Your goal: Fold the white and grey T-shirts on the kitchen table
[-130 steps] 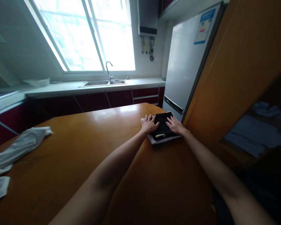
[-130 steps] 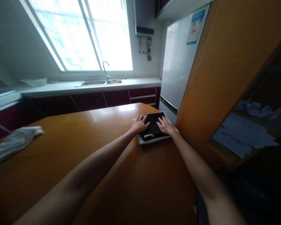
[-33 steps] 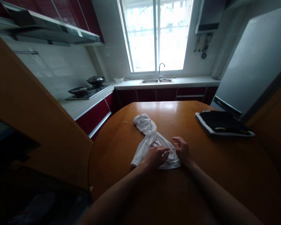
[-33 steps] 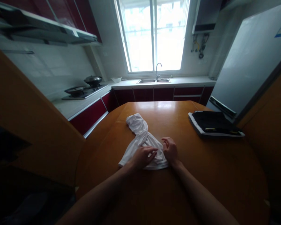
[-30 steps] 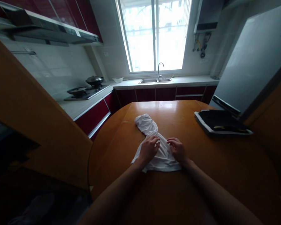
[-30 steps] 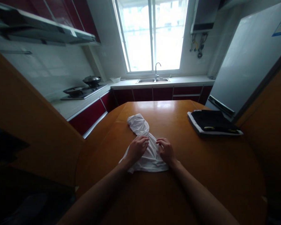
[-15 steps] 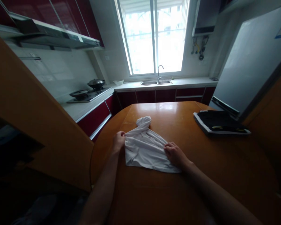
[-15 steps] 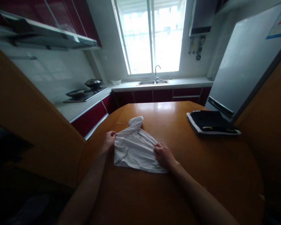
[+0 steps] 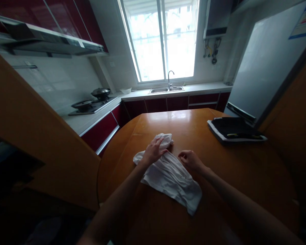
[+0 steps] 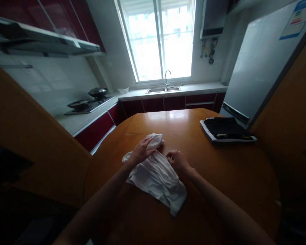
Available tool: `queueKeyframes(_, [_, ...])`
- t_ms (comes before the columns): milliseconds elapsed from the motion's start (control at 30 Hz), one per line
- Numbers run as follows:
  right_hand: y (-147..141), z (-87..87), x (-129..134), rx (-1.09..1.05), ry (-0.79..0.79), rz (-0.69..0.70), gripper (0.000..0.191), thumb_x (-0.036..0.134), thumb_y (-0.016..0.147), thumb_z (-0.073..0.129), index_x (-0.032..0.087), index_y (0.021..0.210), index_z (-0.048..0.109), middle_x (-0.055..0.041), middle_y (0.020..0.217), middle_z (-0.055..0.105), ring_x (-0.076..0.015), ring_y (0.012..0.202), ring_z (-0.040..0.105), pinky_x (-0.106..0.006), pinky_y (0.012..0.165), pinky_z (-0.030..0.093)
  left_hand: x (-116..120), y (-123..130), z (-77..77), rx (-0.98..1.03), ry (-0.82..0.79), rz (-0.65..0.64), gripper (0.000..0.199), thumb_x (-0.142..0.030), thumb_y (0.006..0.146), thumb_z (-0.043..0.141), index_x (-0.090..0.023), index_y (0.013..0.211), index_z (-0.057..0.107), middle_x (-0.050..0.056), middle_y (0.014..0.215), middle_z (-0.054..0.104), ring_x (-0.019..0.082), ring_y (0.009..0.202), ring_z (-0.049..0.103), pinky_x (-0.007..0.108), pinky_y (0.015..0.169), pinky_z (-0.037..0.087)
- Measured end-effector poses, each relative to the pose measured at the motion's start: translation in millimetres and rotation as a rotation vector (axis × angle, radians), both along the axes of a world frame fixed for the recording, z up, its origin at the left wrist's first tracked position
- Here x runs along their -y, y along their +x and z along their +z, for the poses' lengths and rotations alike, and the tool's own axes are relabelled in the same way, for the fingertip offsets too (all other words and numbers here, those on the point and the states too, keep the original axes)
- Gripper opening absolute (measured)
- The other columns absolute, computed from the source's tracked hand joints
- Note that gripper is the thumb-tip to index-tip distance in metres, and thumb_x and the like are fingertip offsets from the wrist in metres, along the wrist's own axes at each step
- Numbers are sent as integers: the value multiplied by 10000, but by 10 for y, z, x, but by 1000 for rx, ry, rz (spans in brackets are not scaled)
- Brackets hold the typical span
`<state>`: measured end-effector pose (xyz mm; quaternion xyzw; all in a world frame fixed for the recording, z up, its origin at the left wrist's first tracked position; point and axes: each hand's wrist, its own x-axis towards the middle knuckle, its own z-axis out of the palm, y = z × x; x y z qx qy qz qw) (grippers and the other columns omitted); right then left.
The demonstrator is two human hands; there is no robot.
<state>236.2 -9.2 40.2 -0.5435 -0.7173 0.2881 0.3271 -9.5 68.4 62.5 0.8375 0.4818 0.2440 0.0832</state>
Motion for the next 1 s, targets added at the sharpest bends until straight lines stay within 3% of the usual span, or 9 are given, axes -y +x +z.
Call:
queueKeyframes(100, [-34, -94, -194, 19, -1, -103, 193, 177, 814, 595, 183, 867, 781, -86, 855, 771, -200, 761, 696, -276, 704, 487, -159, 344, -37, 77, -150, 46, 493, -249, 761, 769, -241, 1244, 669, 107, 1345, 609, 309, 1230, 563, 401, 1060, 434])
queueKeyframes(200, [-2, -166, -234, 33, 10, -115, 197, 176, 817, 589, 177, 871, 778, -83, 840, 766, -191, 742, 692, -273, 698, 495, -293, 336, -18, 196, -265, 147, 177, -226, 830, 643, -222, 975, 747, 92, 1071, 725, 274, 1065, 651, 341, 938, 484])
queueKeyframes(333, [47, -220, -272, 37, 48, -162, 275, 166, 812, 587, 161, 1032, 753, -103, 998, 749, -204, 874, 682, -310, 824, 507, -278, 138, 61, 303, -313, 134, 282, -289, 872, 522, -127, 976, 729, 104, 965, 739, 242, 910, 683, 303, 776, 523])
queueKeyframes(500, [-49, -259, -416, 71, 173, -96, 747, 238, 724, 730, 205, 1439, 513, -129, 1483, 510, -272, 1364, 433, -442, 1114, 342, -36, -57, 99, 664, -726, -16, 490, -398, 732, 671, -73, 1098, 699, 109, 919, 741, 187, 705, 663, 253, 616, 499])
queueKeyframes(600, [-132, -265, -450, 63, 89, -62, 665, 220, 715, 724, 243, 1365, 585, -114, 1420, 576, -295, 1329, 464, -488, 1101, 317, 40, -182, 78, 713, -859, -63, 562, -411, 710, 703, -90, 1170, 678, 119, 970, 740, 178, 713, 661, 248, 622, 499])
queueKeyframes(667, [-160, -267, -458, -7, 30, -25, 426, 192, 729, 687, 226, 1153, 710, -90, 1196, 706, -289, 1177, 570, -468, 1051, 357, 38, -263, 54, 654, -792, -13, 526, -422, 748, 685, -101, 1165, 681, 125, 1005, 737, 198, 762, 677, 269, 652, 522])
queueKeyframes(733, [-164, -261, -478, -89, 4, 15, 241, 192, 757, 641, 195, 973, 748, -61, 983, 744, -248, 997, 632, -396, 955, 427, 22, -310, 44, 561, -585, 124, 447, -392, 788, 669, -94, 1120, 688, 145, 1034, 727, 235, 837, 690, 318, 716, 550])
queueKeyframes(833, [-136, -189, -535, -183, -12, 54, 219, 266, 801, 602, 155, 937, 733, -39, 848, 725, -189, 798, 634, -293, 754, 479, 54, -256, 100, 481, -284, 236, 367, -308, 840, 639, -106, 1144, 672, 164, 1181, 679, 269, 1048, 660, 388, 921, 528])
queueKeyframes(1000, [-66, 132, -560, -408, -134, 195, 395, 500, 837, 611, 126, 917, 712, -26, 715, 658, -134, 617, 565, -233, 567, 441, 250, 133, 339, 254, -91, -222, 544, -360, 843, 720, -219, 1354, 595, 98, 1334, 630, 273, 1234, 576, 389, 1072, 438])
